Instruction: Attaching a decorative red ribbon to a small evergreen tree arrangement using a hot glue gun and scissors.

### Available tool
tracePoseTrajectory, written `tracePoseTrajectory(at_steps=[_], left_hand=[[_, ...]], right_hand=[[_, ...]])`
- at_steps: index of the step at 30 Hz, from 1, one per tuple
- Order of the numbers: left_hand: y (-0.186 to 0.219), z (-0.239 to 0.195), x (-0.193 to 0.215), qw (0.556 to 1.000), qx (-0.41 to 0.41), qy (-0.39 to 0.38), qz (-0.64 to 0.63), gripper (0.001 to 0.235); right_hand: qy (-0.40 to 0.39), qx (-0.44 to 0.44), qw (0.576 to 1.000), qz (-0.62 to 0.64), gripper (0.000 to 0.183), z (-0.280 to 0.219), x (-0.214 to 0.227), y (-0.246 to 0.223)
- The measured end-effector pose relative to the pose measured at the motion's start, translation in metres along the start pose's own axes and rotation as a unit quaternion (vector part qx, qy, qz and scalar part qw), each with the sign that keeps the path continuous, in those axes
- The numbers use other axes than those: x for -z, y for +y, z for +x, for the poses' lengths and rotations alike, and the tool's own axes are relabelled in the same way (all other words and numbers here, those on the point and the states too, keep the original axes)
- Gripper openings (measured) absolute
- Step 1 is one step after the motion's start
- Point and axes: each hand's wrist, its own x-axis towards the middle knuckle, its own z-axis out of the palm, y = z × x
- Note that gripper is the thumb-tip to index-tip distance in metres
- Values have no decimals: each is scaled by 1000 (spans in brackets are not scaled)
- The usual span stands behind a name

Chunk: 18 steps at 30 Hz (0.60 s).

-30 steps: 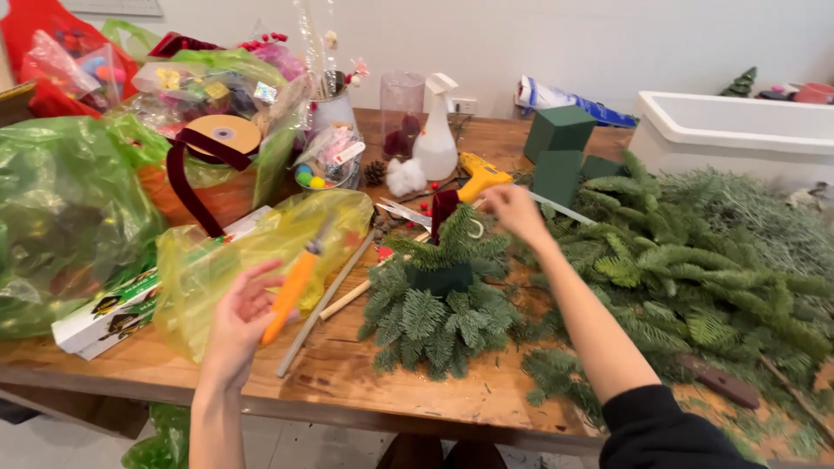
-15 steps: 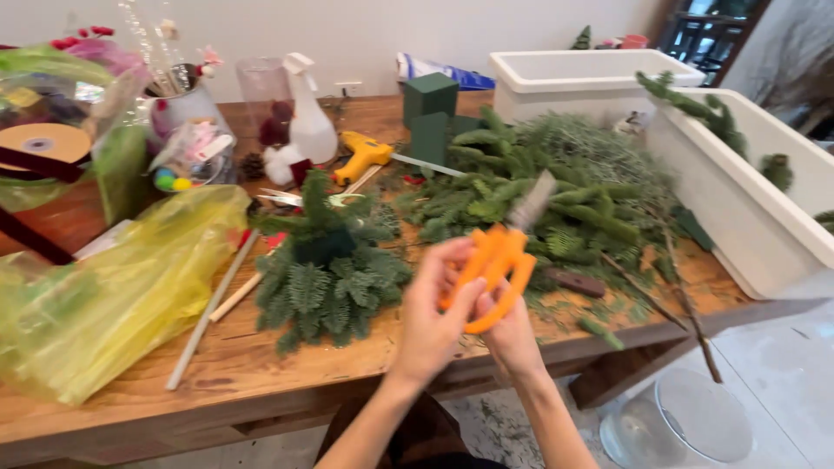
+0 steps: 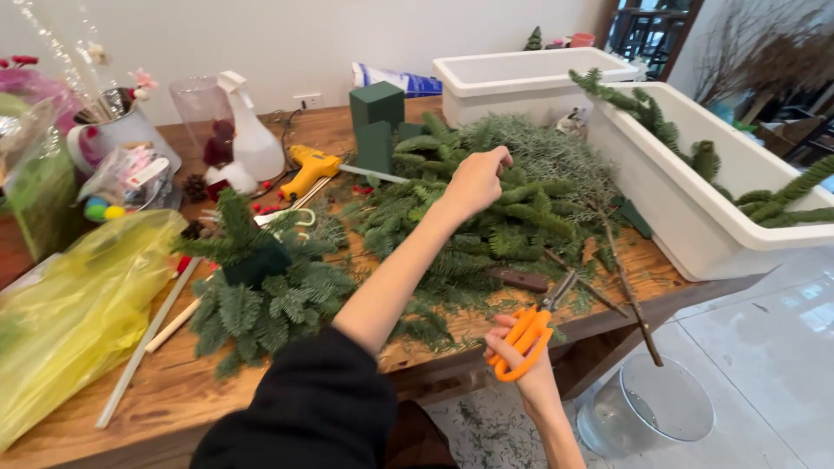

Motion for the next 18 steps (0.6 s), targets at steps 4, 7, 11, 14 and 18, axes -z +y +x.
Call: tracePoseTrajectory(at_steps=[4,7,11,14,18], left_hand=[[-41,64,-37,957,58,-171,227,41],[-54,74,-47,907,117,-223,339,15],[-40,70,-26,945,79,-176,266,19],[-34,77,-2,990,66,-70,106,19],[-27,97,41,971,19,51,-234,11]], right_hand=[[2,-13,1000,-21,47,0,10,-11],[11,-33,999,-13,42,-1,21,-19],[17,-3,999,-51,37,5,28,-23],[16,16,999,-37,32,15,36,-15],[16,12,998,-54,36,17,34,-15]])
